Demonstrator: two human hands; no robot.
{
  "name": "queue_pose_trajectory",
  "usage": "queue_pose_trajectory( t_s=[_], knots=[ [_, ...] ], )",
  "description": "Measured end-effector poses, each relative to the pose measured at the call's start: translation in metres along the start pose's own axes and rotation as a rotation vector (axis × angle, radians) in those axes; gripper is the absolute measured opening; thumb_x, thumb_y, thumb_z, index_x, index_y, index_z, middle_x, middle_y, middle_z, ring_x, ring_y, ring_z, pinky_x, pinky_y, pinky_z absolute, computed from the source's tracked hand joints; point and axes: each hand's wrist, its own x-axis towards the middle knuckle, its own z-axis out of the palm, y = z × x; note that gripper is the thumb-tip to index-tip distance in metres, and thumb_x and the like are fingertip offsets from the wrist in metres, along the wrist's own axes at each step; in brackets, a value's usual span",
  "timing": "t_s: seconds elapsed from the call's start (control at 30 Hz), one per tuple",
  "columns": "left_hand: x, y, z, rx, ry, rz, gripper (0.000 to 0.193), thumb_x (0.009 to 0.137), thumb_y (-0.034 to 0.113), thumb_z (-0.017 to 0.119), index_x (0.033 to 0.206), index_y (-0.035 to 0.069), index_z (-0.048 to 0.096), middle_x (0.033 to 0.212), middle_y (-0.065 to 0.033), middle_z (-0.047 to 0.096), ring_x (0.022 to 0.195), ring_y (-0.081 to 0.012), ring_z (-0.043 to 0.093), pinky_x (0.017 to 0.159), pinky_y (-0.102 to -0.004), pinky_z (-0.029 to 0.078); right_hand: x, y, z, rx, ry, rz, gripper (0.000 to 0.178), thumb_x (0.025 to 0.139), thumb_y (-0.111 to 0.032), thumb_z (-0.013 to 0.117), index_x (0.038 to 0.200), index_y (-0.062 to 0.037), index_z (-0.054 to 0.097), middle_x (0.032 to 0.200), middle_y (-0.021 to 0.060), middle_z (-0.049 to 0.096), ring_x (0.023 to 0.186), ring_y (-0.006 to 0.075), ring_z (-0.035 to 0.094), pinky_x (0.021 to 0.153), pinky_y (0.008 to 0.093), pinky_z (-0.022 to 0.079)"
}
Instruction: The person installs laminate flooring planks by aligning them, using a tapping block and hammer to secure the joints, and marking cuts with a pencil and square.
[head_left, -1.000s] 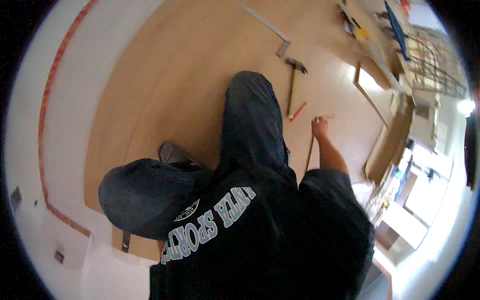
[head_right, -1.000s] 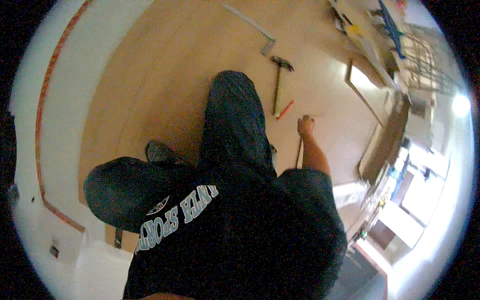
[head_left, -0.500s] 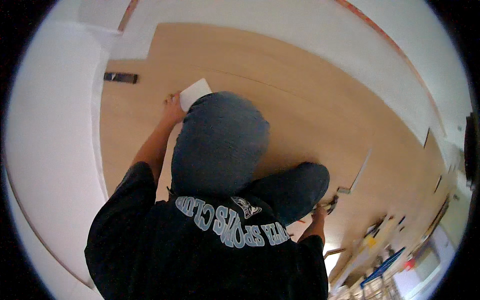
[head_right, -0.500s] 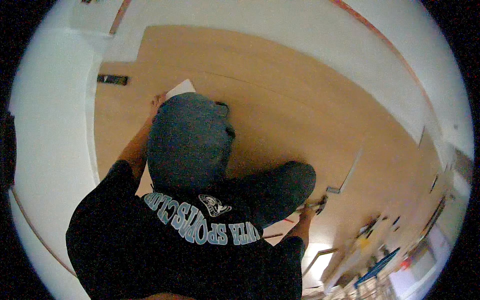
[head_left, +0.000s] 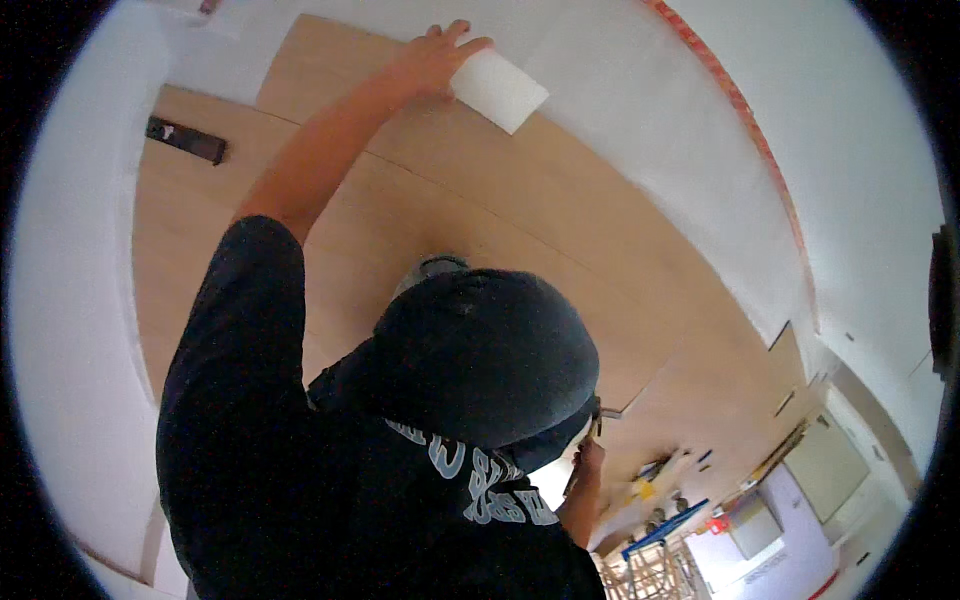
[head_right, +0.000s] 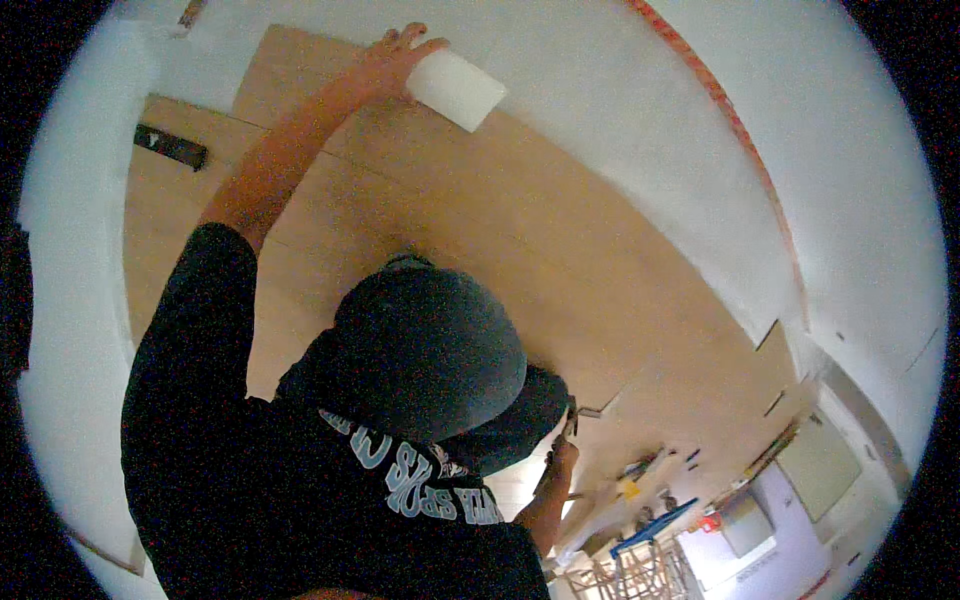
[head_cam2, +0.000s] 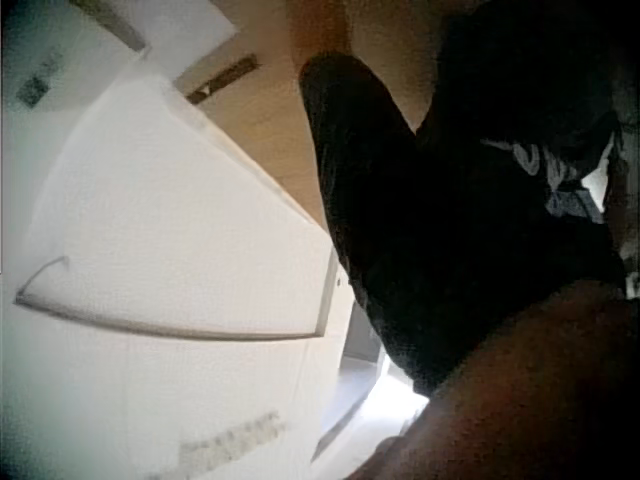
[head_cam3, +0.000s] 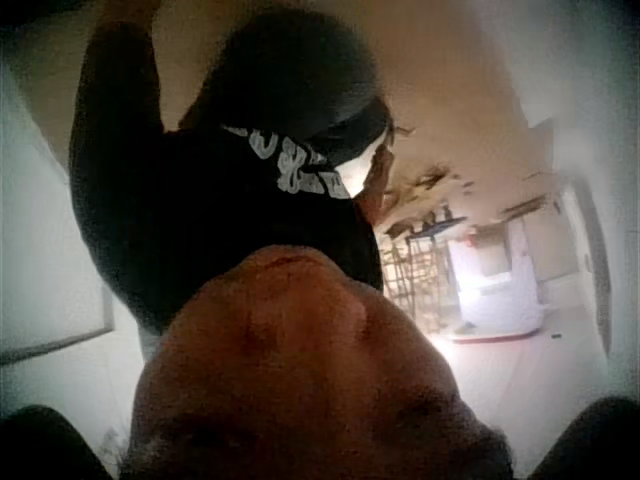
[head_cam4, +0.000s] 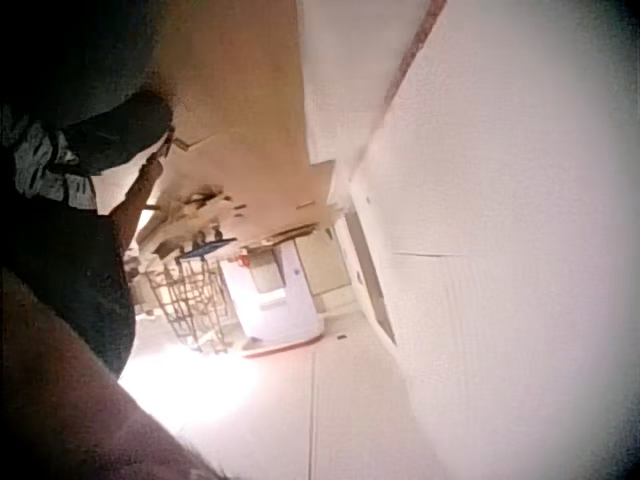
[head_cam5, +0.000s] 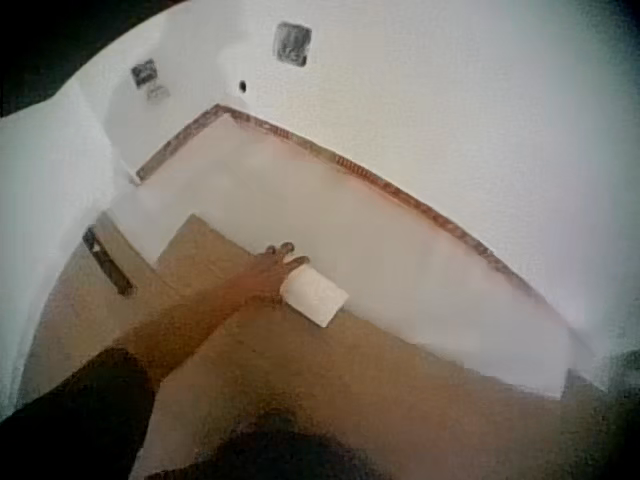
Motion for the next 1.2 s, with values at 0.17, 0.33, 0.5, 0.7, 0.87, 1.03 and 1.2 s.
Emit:
queue_pose_trajectory(
  t_s=[0.17,0.33,0.5,0.7,0.87,1.03,1.2],
  knots=[
    [0.033,-0.049,0.047,-0.288,0.020,0.032,0.110,0.061,0.018,0.091,0.154,0.022,0.032,0.155,-0.0152,0.033,0.133,-0.0442,0.045,0.110,-0.0498,0.044,-0.004,-0.093,0.009,-0.174,-0.040,-0.374,0.037,0.089,-0.034,0.068,0.082,0.0014,0.061,0.062,0.0080,0.057,0.042,0.0189,0.052,0.040,0.0354,0.044],
    [0.051,-0.084,0.037,-0.370,-0.148,-0.010,0.082,0.073,0.024,0.083,0.144,0.007,0.047,0.132,-0.0182,0.059,0.116,-0.0378,0.061,0.100,-0.0450,0.050,-0.081,-0.243,0.062,-0.315,-0.079,-0.617,0.022,0.084,-0.020,0.068,0.091,0.0002,0.060,0.067,0.0062,0.059,0.051,0.0169,0.057,0.046,0.0346,0.046],
    [0.079,-0.095,0.016,-0.774,-0.289,-0.090,0.051,0.089,0.026,0.074,0.132,0.004,0.057,0.112,-0.0102,0.067,0.096,-0.0194,0.065,0.082,-0.0370,0.055,-0.082,-0.326,0.090,-0.533,-0.085,-0.848,0.031,0.083,-0.017,0.066,0.103,0.0058,0.063,0.075,0.0117,0.064,0.067,0.0233,0.061,0.065,0.0383,0.050],
    [0.096,-0.099,0.038,-1.015,-0.097,-0.218,0.046,0.095,0.031,0.070,0.132,0.005,0.060,0.108,-0.0069,0.068,0.094,-0.0157,0.064,0.080,-0.0331,0.054,-0.133,-0.439,0.135,-0.729,-0.030,-1.237,0.032,0.085,-0.019,0.067,0.109,0.0011,0.061,0.076,0.0155,0.064,0.066,0.0285,0.063,0.062,0.0416,0.050],
    [0.097,-0.099,0.051,-1.116,-0.083,-0.216,0.044,0.096,0.033,0.069,0.131,0.006,0.062,0.107,-0.0052,0.068,0.090,-0.0138,0.063,0.078,-0.0321,0.054,-0.178,-0.554,0.167,-1.007,0.092,-1.333,0.034,0.089,-0.028,0.069,0.109,-0.0012,0.061,0.082,0.0221,0.067,0.075,0.0424,0.065,0.069,0.0483,0.052],
    [0.098,-0.100,0.050,-1.140,-0.206,-0.184,0.058,0.093,0.037,0.071,0.137,0.002,0.056,0.118,-0.0092,0.066,0.096,-0.0174,0.063,0.084,-0.0333,0.052,-0.212,-0.657,0.203,-1.117,0.240,-1.603,0.034,0.097,-0.032,0.060,0.116,-0.0043,0.058,0.104,0.0212,0.068,0.095,0.0421,0.067,0.080,0.0514,0.053],
    [0.099,-0.106,0.081,-0.925,0.029,-0.054,0.049,0.094,0.035,0.070,0.129,0.002,0.062,0.105,-0.0061,0.068,0.088,-0.0151,0.062,0.079,-0.0333,0.052,-0.234,-0.732,0.264,-1.118,0.238,-1.653,0.038,0.097,-0.033,0.061,0.123,-0.0062,0.056,0.096,0.0258,0.070,0.090,0.0470,0.067,0.077,0.0555,0.053]
  ],
)
